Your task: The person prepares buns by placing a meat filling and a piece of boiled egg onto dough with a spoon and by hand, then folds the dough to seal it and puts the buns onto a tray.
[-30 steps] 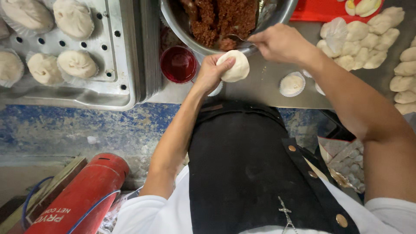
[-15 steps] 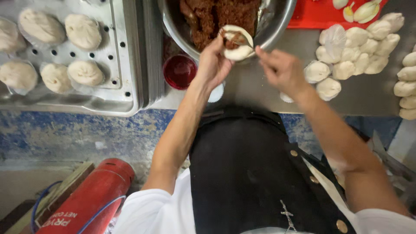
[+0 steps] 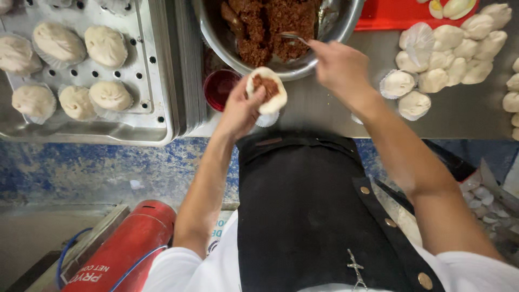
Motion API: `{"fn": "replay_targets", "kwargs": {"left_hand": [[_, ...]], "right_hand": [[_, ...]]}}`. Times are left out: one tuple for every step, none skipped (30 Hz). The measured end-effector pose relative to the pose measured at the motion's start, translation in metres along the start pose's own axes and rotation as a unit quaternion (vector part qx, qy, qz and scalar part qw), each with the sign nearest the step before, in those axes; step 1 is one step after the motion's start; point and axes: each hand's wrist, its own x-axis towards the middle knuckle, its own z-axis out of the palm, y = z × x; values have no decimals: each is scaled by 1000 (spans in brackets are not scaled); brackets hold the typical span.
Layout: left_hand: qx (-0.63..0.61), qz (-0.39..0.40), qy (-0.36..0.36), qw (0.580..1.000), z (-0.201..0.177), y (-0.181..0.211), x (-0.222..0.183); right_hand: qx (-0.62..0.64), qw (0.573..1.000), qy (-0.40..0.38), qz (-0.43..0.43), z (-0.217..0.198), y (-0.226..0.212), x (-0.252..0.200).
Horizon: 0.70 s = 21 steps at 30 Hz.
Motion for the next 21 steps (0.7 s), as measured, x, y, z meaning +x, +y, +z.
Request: {"fn": "replay_targets", "kwargs": {"left_hand": [[6,-14,1,1000,-2,-12,1],[-41,7,-5,999,-4,-23,2],[-88,29,-11,996,-5,-32,5],[-135,50,-16,989,-7,-38,7],[-173,52,-20,983,-9,-41,10],[-211,54,-24,976,-11,-42,13],[-252,54,-27,966,-10,-46,14],[-223,58,-19,973,-9,-47,12],[-192,65,-12,979,-8,-46,11],[-162,72,-4,984,-6,-43,11],[-143,67,-4,987,-3,-39,9],[-124,62,-4,990,1,-35,6],[-106,56,0,993,4,-30,3],[-117,53,-11,992,8,-25,3],[-129,48,-20,990,13,-21,5],[-141,42,-29,989,17,-17,8],[-171,52,-39,983,23,-13,14],[-201,61,-49,977,30,-9,23],[-228,69,-64,969,36,-3,32],[-226,101,-72,966,38,3,36],[-226,131,-85,961,40,9,42]], "right_hand": [[-44,999,-25,5,12,-5,9],[-73,995,-70,-3,20,-8,15],[-101,988,-116,-12,27,-12,21],[-129,978,-161,-20,31,-13,23],[-133,972,-191,-21,31,-12,23],[-137,965,-221,-21,28,-9,23],[-142,956,-255,-20,25,-6,19],[-60,972,-224,-31,19,0,16],[22,981,-189,-43,8,11,16],[104,981,-152,-54,-1,17,15],[156,974,-166,-8,-12,20,13],[208,961,-180,38,-27,23,5],[260,942,-195,82,-39,22,-5],[279,936,-184,114,-47,19,-13],[298,927,-173,147,-54,15,-24],[317,917,-163,180,-58,11,-35],[284,945,-115,116,-54,1,-43],[249,965,-66,51,-46,-12,-50],[210,978,-12,-12,-40,-24,-56],[198,980,15,-13,-37,-34,-63],[182,982,42,-12,-37,-43,-69]]}}
